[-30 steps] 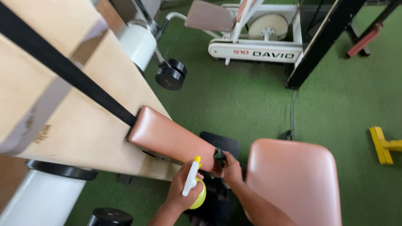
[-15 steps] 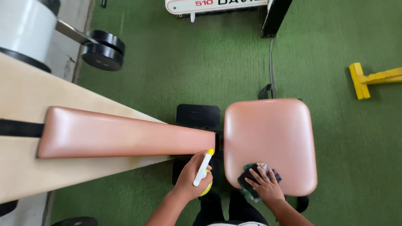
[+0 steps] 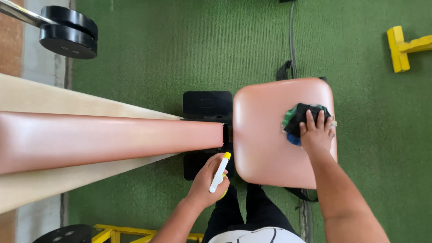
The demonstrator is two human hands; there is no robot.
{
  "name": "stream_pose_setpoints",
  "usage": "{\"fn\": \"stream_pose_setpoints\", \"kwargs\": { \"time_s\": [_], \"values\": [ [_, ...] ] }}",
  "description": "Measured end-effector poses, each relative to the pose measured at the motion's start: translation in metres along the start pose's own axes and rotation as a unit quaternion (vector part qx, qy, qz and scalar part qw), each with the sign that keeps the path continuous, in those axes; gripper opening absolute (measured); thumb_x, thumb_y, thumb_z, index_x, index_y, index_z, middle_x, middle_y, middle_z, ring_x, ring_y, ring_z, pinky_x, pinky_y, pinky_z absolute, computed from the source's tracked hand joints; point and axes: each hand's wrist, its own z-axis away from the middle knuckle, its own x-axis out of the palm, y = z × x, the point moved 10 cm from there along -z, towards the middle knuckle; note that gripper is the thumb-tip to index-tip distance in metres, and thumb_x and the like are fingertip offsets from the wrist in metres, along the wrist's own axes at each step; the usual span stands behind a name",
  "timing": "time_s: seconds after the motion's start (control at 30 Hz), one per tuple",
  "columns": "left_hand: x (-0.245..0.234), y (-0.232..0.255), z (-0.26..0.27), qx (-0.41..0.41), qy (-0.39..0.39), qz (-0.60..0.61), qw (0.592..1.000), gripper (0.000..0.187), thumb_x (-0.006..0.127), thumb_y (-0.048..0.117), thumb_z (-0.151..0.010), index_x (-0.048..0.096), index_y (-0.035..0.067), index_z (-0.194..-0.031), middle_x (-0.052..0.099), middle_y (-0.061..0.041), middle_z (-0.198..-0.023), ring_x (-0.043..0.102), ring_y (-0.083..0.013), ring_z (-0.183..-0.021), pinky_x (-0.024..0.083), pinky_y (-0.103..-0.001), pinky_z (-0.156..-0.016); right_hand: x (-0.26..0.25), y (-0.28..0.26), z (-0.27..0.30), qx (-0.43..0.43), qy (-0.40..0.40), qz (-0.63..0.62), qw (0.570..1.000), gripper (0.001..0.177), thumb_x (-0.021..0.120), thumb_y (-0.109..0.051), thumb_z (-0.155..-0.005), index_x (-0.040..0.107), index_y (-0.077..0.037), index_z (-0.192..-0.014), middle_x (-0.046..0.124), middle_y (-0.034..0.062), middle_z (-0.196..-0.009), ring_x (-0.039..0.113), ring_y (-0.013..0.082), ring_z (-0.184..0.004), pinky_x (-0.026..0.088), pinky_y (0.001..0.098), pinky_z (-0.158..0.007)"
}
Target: Cleaning and wiping down various pieces of gym equipment using a spray bottle and a cloth.
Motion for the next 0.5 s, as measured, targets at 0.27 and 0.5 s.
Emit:
{"fn": "stream_pose_setpoints", "kwargs": {
  "time_s": [0.27,0.5],
  "values": [
    [0.01,0.033,-0.001,0.024,-0.015,0.027,0.999,0.06,0.061,0.006,-0.079,0.052,0.01,-0.138,0.059,-0.011,-0.136,0.071,-0.0205,-0.09,0.06,-0.035,-0.086,0.007,-0.064,0.104,-0.139,-0.038,0.088,0.986,0.07,0.05,-0.055,-0.094,0.032,-0.032,-0.158,0.018,0.0132,-0.168,0.012,0.046,-0.154,0.013,0.0653,-0.12],
    [0.022,0.061,0.0,0.133,0.022,-0.034,0.99,0.059,0.065,0.007,-0.082,0.052,0.008,-0.14,0.058,-0.014,-0.136,0.066,-0.0304,-0.111,0.056,-0.038,-0.091,0.027,-0.06,0.146,-0.295,-0.191,0.131,0.927,0.071,0.061,-0.048,-0.09,0.035,-0.043,-0.155,0.017,-0.0032,-0.171,0.01,0.0319,-0.155,0.013,0.0593,-0.124]
  ]
}}
